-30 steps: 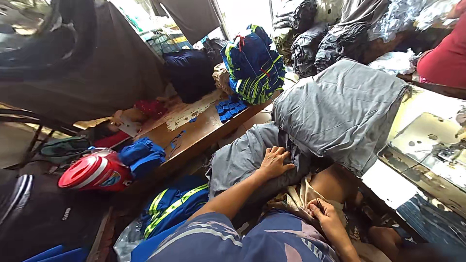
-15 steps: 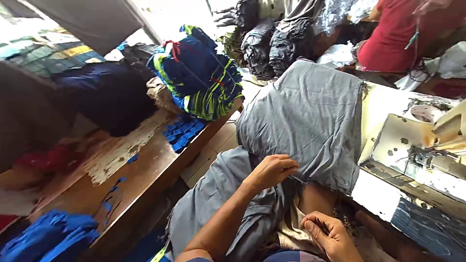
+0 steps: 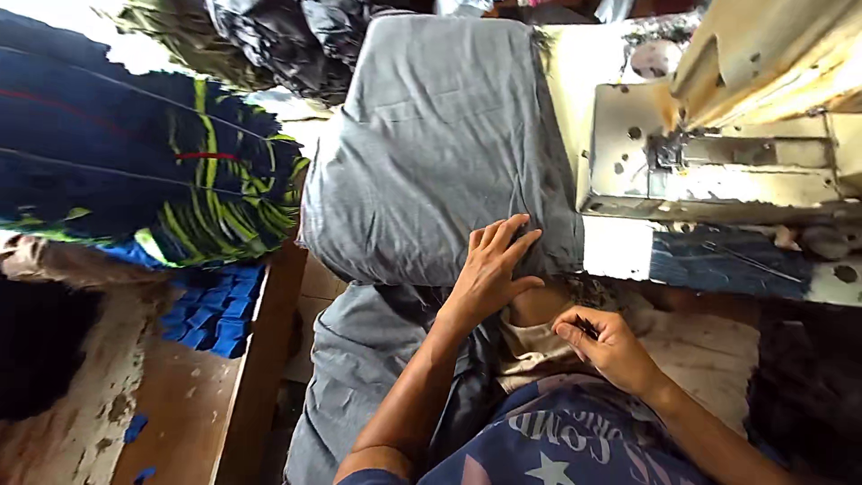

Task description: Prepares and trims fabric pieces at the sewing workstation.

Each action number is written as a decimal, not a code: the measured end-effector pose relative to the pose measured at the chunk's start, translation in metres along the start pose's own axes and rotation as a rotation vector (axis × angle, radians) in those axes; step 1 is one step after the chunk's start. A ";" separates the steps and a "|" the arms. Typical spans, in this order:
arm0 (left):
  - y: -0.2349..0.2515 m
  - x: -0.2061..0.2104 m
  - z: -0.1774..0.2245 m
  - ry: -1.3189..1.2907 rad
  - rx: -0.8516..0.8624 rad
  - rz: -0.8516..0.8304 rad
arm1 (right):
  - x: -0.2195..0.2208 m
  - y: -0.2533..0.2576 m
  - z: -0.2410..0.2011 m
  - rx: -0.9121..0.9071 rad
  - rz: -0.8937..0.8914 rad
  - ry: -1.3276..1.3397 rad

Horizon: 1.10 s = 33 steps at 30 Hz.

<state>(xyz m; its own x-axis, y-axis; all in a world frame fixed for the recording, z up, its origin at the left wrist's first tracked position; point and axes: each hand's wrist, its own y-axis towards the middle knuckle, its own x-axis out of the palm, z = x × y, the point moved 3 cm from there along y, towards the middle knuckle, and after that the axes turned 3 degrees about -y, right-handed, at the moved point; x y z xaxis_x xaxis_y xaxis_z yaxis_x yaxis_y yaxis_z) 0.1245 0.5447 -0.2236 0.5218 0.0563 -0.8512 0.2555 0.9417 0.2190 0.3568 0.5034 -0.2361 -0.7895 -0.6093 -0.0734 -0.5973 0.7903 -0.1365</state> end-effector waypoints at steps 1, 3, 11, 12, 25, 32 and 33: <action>-0.003 0.001 0.002 0.008 -0.008 -0.002 | -0.003 -0.001 0.003 0.014 0.024 -0.042; -0.012 0.003 0.006 -0.008 -0.033 0.016 | -0.008 -0.002 0.007 0.025 0.049 -0.097; -0.037 -0.029 0.007 -0.248 -0.167 0.185 | -0.019 -0.002 0.008 -0.045 -0.051 -0.119; -0.038 -0.033 0.006 -0.265 -0.179 0.182 | -0.019 -0.001 0.007 -0.057 -0.075 -0.132; -0.017 -0.057 0.033 -0.381 -0.280 0.257 | -0.003 0.043 -0.015 -0.127 0.099 -0.157; -0.009 -0.060 0.026 -0.677 -0.212 0.158 | 0.017 0.076 -0.031 -0.230 0.224 0.003; -0.009 -0.060 0.023 -0.701 -0.205 0.143 | 0.018 0.079 -0.036 -0.257 0.246 -0.011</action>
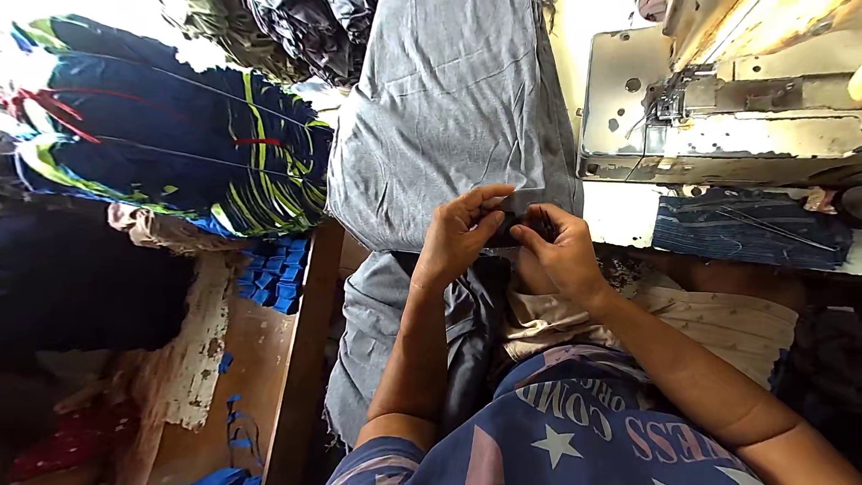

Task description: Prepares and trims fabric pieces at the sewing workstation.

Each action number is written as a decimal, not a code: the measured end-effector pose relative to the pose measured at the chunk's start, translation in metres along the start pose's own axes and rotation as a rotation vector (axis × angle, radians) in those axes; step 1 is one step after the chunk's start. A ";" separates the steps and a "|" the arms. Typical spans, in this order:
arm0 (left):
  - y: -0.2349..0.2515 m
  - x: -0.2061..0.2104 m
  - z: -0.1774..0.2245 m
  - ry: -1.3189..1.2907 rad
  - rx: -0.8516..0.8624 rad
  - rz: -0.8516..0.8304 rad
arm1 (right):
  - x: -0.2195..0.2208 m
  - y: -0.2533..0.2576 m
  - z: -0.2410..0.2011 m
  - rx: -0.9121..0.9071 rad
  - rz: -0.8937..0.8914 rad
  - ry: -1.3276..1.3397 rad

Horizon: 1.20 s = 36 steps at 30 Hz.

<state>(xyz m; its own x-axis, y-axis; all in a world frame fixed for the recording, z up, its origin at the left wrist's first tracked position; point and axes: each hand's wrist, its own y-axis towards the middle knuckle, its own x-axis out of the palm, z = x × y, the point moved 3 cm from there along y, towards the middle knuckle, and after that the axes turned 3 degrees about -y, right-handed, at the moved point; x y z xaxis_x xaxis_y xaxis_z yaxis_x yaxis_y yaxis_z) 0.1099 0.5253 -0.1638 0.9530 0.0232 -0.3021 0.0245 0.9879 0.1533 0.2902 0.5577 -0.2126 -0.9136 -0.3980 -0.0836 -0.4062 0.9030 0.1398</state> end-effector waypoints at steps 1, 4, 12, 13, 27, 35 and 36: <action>0.000 -0.001 -0.002 0.001 -0.004 -0.006 | 0.001 0.004 -0.004 -0.027 0.015 -0.021; -0.005 0.000 0.002 0.045 0.001 0.011 | 0.002 0.009 -0.013 -0.077 0.026 -0.064; -0.006 0.010 -0.007 0.072 0.085 0.122 | 0.008 -0.001 -0.009 -0.026 0.073 -0.090; -0.007 0.011 -0.006 0.101 0.103 0.127 | 0.008 -0.002 -0.009 -0.012 0.089 -0.067; -0.025 0.023 -0.006 0.055 0.083 0.278 | 0.007 -0.003 0.006 0.138 0.019 0.327; -0.027 0.027 0.007 0.425 0.174 0.240 | 0.003 0.001 -0.007 -0.047 -0.046 0.064; -0.027 0.028 0.008 0.443 0.183 0.252 | 0.002 0.002 -0.008 -0.082 -0.044 0.013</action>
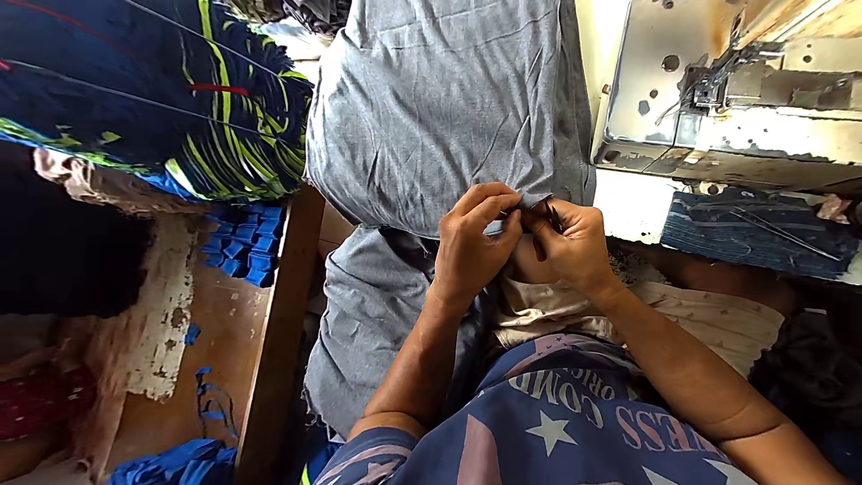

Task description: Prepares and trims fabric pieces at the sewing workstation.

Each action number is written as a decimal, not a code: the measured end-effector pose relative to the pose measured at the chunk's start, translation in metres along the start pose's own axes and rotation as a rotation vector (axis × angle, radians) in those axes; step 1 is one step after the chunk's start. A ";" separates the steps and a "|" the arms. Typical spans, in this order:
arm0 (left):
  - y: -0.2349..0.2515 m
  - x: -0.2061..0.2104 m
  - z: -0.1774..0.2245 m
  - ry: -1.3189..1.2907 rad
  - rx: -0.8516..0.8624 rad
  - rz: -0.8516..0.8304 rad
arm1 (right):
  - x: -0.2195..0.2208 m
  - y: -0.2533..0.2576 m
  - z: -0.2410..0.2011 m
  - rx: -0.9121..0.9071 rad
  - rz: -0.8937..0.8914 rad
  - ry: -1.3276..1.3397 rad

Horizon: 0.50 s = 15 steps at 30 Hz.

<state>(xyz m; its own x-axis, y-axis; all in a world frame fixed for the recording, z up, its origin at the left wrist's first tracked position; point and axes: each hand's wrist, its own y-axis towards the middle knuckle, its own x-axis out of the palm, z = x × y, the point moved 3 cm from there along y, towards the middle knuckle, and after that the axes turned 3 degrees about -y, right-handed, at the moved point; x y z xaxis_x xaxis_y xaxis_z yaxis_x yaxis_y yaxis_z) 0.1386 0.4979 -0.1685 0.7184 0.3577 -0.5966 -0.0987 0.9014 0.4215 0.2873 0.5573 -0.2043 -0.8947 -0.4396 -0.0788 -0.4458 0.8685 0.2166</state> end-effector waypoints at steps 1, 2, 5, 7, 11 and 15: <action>0.001 0.001 0.002 0.014 0.005 0.011 | -0.001 0.001 -0.001 -0.026 -0.001 -0.049; 0.001 0.001 0.003 0.024 0.009 0.020 | -0.003 0.002 -0.003 -0.044 -0.003 -0.079; 0.006 0.000 0.006 0.037 0.016 0.035 | -0.007 0.005 -0.007 -0.074 -0.022 -0.055; 0.013 -0.002 0.005 0.012 0.008 0.041 | -0.010 0.008 -0.009 -0.090 -0.047 -0.008; 0.042 -0.016 -0.014 0.027 -0.119 0.087 | -0.014 0.018 -0.014 0.005 -0.071 0.236; 0.108 -0.042 -0.023 -0.058 -0.120 0.190 | -0.010 0.055 -0.026 0.123 -0.037 0.515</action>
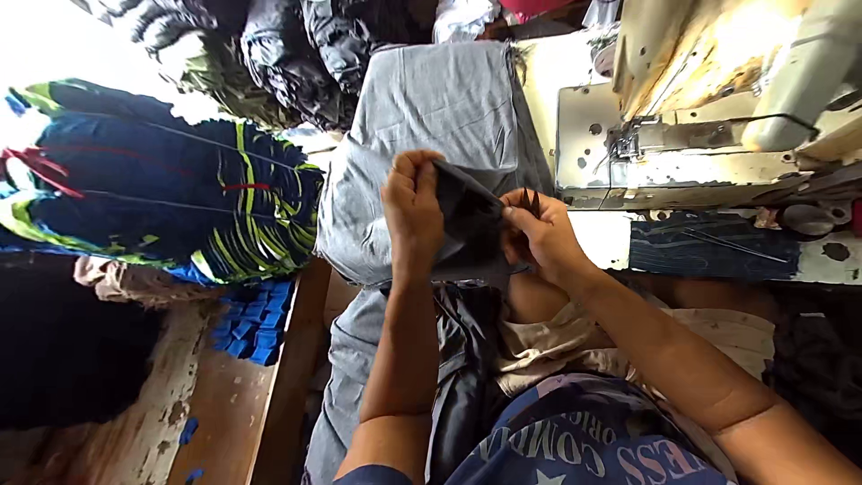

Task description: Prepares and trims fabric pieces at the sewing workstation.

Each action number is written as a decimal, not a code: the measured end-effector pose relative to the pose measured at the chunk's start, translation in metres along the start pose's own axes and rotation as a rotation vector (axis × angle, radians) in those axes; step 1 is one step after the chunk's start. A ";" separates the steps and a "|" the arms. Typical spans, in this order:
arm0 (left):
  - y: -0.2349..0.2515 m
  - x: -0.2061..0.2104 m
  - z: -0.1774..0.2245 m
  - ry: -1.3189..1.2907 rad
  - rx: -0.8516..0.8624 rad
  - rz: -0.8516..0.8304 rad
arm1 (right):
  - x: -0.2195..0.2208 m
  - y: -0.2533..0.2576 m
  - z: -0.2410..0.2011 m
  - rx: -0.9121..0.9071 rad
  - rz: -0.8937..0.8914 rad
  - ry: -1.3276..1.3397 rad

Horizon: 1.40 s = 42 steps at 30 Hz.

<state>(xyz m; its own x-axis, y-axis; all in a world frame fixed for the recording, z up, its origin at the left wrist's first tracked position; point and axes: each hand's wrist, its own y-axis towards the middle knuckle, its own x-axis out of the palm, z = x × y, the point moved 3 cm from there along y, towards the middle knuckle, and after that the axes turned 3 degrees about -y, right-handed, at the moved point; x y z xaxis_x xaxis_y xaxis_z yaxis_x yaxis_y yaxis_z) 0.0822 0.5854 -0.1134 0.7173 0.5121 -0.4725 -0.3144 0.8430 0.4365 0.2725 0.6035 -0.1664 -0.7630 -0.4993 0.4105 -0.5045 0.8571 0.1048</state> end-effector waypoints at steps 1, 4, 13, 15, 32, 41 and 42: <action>0.018 -0.005 0.009 -0.004 0.047 0.022 | 0.006 0.012 -0.010 -0.006 0.007 0.050; 0.054 -0.039 0.056 0.057 0.358 0.094 | 0.029 0.043 -0.054 -0.090 -0.048 0.185; 0.000 -0.056 0.084 0.207 0.489 -0.242 | -0.035 -0.011 -0.076 0.012 -0.118 -0.064; -0.023 -0.024 0.051 0.113 0.412 -0.452 | -0.073 -0.039 -0.047 0.143 -0.079 -0.136; -0.054 0.082 0.034 -0.097 0.155 -0.515 | -0.160 -0.114 -0.046 0.033 0.232 -0.456; -0.065 0.072 0.055 -0.045 0.167 -0.391 | -0.140 -0.104 -0.059 -0.239 0.226 -0.674; -0.066 0.071 0.057 -0.035 0.182 -0.404 | -0.137 -0.107 -0.062 -0.269 0.207 -0.706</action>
<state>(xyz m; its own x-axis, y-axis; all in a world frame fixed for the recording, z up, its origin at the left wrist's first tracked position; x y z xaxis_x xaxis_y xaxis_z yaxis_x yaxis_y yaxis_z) 0.1895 0.5564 -0.1323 0.7815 0.1391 -0.6083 0.1081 0.9299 0.3516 0.4561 0.5881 -0.1781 -0.9526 -0.2115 -0.2186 -0.2777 0.8979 0.3416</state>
